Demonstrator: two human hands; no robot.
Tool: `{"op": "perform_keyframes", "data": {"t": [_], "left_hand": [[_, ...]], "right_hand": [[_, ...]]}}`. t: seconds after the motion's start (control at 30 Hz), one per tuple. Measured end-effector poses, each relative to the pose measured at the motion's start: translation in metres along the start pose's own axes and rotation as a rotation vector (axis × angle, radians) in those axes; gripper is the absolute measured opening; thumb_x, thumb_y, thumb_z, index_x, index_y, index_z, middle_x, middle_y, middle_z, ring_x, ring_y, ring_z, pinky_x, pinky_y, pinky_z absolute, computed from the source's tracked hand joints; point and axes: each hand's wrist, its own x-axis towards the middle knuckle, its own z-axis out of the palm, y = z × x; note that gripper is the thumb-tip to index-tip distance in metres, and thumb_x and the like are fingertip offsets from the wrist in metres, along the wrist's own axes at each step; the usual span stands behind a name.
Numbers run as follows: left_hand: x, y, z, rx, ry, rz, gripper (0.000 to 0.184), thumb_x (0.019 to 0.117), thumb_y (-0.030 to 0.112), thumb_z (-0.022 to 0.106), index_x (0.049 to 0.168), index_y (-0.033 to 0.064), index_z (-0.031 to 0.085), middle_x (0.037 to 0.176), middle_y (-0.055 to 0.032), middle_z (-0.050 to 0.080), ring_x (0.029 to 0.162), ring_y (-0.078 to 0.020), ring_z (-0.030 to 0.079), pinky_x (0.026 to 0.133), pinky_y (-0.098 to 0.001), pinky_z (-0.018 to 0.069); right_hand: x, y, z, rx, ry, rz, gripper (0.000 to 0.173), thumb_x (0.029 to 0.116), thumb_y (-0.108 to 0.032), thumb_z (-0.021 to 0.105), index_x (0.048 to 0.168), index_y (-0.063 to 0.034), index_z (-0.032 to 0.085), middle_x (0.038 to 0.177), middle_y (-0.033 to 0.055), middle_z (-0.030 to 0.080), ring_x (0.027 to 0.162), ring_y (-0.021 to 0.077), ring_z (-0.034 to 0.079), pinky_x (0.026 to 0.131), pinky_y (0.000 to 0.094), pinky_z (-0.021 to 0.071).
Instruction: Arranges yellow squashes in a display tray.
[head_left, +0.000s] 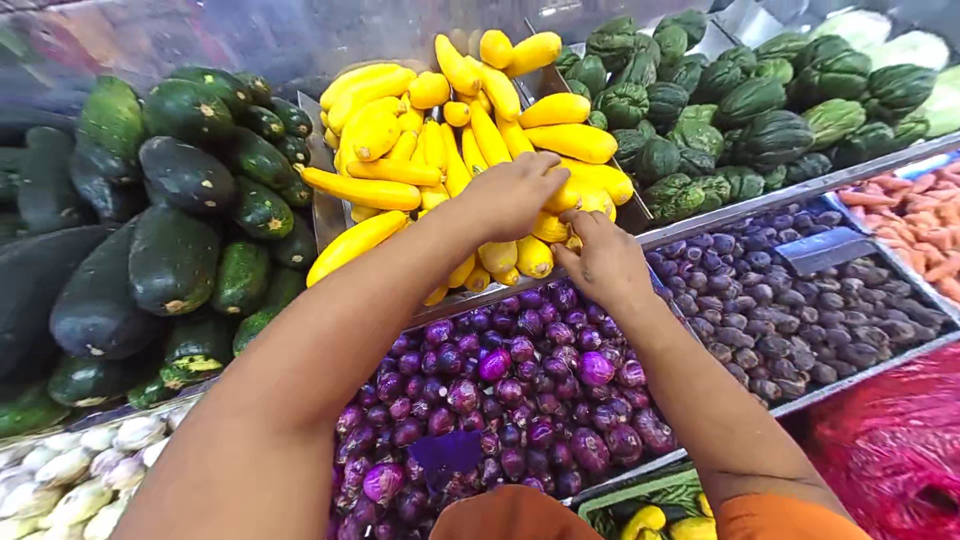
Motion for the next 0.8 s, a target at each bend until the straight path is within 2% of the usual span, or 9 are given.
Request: {"op": "perform_keyframes", "data": {"t": [0.07,0.13,0.2,0.27,0.4,0.5,0.63,0.73,0.8], "left_hand": [[0.025,-0.005,0.006,0.092,-0.105,0.049,0.075,0.0864,-0.001,0.068,0.154,0.0149,0.041,0.152,-0.0129,0.048,0.137,-0.0386,0.050,0.099,-0.0585,0.0516],[0.035,-0.013,0.001,0.170,-0.113,0.119,0.061,0.0880,0.002,0.068,0.145,0.0119,0.049,0.135,-0.0156,0.058,0.119,-0.0404,0.061,0.087,-0.0587,0.0547],[0.029,-0.023,-0.016,0.111,-0.068,0.082,0.054,0.0873,0.010,0.072,0.138,0.0121,0.054,0.128,-0.0144,0.062,0.114,-0.0381,0.064,0.089,-0.0595,0.0537],[0.005,-0.035,-0.040,-0.016,0.114,-0.036,0.054,0.0852,0.019,0.076,0.134,0.0114,0.055,0.125,-0.0130,0.065,0.112,-0.0334,0.066,0.092,-0.0577,0.0546],[-0.095,-0.050,-0.078,-0.213,0.413,-0.227,0.073,0.0860,0.012,0.076,0.151,0.0158,0.044,0.142,-0.0082,0.058,0.124,-0.0182,0.063,0.101,-0.0392,0.0561],[-0.180,-0.058,-0.057,-0.193,0.479,-0.258,0.059,0.0831,0.008,0.077,0.138,0.0071,0.057,0.135,-0.0140,0.062,0.125,-0.0233,0.061,0.106,-0.0433,0.0518],[-0.240,-0.054,0.019,-0.287,0.404,-0.332,0.037,0.0862,0.006,0.075,0.122,0.0063,0.066,0.147,-0.0161,0.052,0.134,-0.0264,0.055,0.107,-0.0444,0.0514],[-0.256,-0.047,0.049,-0.405,0.163,-0.445,0.053,0.0917,0.011,0.071,0.142,0.0193,0.058,0.166,-0.0101,0.031,0.141,-0.0252,0.050,0.108,-0.0479,0.0499],[-0.261,-0.041,0.044,-0.493,0.050,-0.551,0.069,0.0913,0.032,0.076,0.153,0.0235,0.046,0.170,-0.0079,0.023,0.141,-0.0242,0.049,0.109,-0.0487,0.0485]], "right_hand": [[-0.001,0.002,0.009,-0.011,0.045,-0.017,0.039,0.0940,-0.021,0.068,0.131,-0.0079,0.065,0.113,0.0185,0.067,0.086,0.0371,0.070,0.065,0.0546,0.0572],[-0.001,0.006,0.015,-0.023,0.087,-0.059,0.040,0.0946,-0.021,0.066,0.132,-0.0083,0.066,0.111,0.0189,0.067,0.082,0.0369,0.070,0.062,0.0536,0.0562],[0.000,0.015,0.019,-0.017,0.107,-0.115,0.040,0.0961,-0.025,0.064,0.133,-0.0091,0.067,0.107,0.0186,0.067,0.078,0.0355,0.069,0.059,0.0520,0.0548],[0.001,0.026,0.022,0.005,0.145,-0.177,0.039,0.0975,-0.029,0.062,0.130,-0.0082,0.068,0.102,0.0184,0.067,0.075,0.0347,0.068,0.056,0.0509,0.0526],[0.001,0.031,0.030,0.062,0.194,-0.203,0.042,0.0993,-0.035,0.060,0.125,-0.0016,0.067,0.101,0.0229,0.070,0.079,0.0412,0.070,0.058,0.0579,0.0518],[0.004,0.029,0.030,0.048,0.177,-0.180,0.047,0.0995,-0.039,0.056,0.127,-0.0017,0.065,0.104,0.0258,0.069,0.081,0.0449,0.069,0.059,0.0603,0.0506],[0.008,0.026,0.021,-0.001,0.036,-0.173,0.057,0.0988,-0.042,0.050,0.141,-0.0039,0.059,0.112,0.0307,0.065,0.085,0.0523,0.066,0.061,0.0666,0.0475],[0.017,0.028,0.021,0.045,0.040,-0.211,0.054,0.0986,-0.042,0.051,0.135,-0.0039,0.064,0.109,0.0283,0.067,0.087,0.0487,0.067,0.065,0.0657,0.0476],[0.022,0.023,0.020,0.087,0.131,-0.254,0.049,0.0993,-0.036,0.055,0.133,-0.0020,0.066,0.105,0.0278,0.067,0.084,0.0453,0.066,0.064,0.0617,0.0487]]}}
